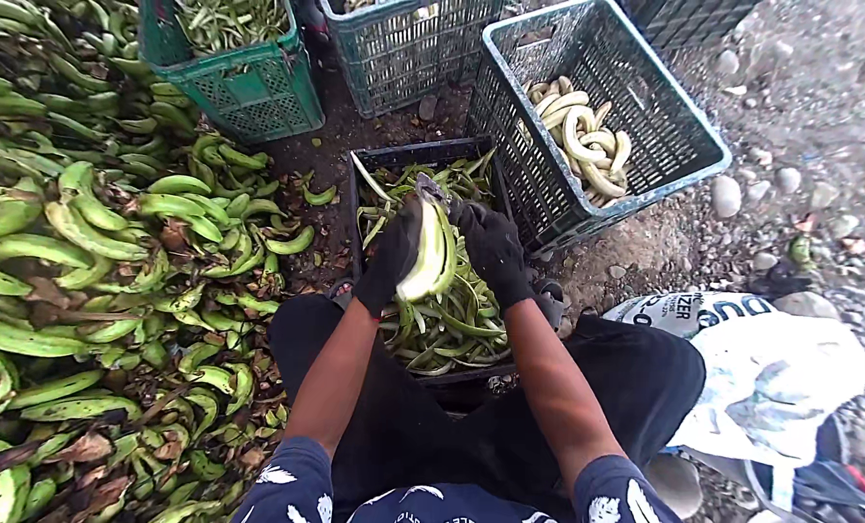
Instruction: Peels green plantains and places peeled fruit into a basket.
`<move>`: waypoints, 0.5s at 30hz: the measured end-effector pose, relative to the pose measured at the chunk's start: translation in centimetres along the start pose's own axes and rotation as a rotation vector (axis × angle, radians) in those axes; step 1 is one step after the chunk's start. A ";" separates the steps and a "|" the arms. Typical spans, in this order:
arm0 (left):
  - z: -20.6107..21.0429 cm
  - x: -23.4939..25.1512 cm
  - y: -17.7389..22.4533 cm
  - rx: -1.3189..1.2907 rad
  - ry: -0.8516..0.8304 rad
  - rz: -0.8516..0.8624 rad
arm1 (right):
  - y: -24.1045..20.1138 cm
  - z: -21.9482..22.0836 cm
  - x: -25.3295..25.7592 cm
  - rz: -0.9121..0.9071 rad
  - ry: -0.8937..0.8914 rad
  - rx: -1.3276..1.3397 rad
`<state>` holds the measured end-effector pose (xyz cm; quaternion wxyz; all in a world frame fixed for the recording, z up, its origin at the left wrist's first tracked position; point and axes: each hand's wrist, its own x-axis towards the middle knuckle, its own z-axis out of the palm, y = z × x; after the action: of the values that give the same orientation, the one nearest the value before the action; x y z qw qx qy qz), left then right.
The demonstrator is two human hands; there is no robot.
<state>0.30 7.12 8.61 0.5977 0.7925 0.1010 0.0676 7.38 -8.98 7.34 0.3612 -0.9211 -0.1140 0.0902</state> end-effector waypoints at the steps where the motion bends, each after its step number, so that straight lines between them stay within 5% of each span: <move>1: 0.2 -0.3 0.4 0.033 -0.059 -0.049 | -0.1 -0.5 0.9 0.013 -0.021 0.021; 3: 0.5 -0.2 -0.3 -0.121 0.006 -0.045 | -0.1 -0.8 1.0 0.028 -0.020 0.066; 8: 0.6 2.0 -2.2 -0.994 0.540 0.070 | 0.1 3.2 -5.9 -0.061 0.159 0.041; 10: 0.5 1.7 -1.6 -1.106 0.707 0.010 | 0.1 5.6 -7.2 -0.113 0.271 0.008; 13: 0.7 1.2 -1.5 -1.105 0.734 -0.017 | 0.1 6.0 -7.3 -0.113 0.246 0.026; 15: 0.4 2.1 -1.1 -1.179 0.464 -0.044 | 0.0 4.5 -6.4 -0.088 0.166 0.037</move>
<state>2.37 7.53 7.37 0.8976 0.2924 0.1902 0.2696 0.09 -7.85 4.63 0.3898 -0.9128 -0.1223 -0.0002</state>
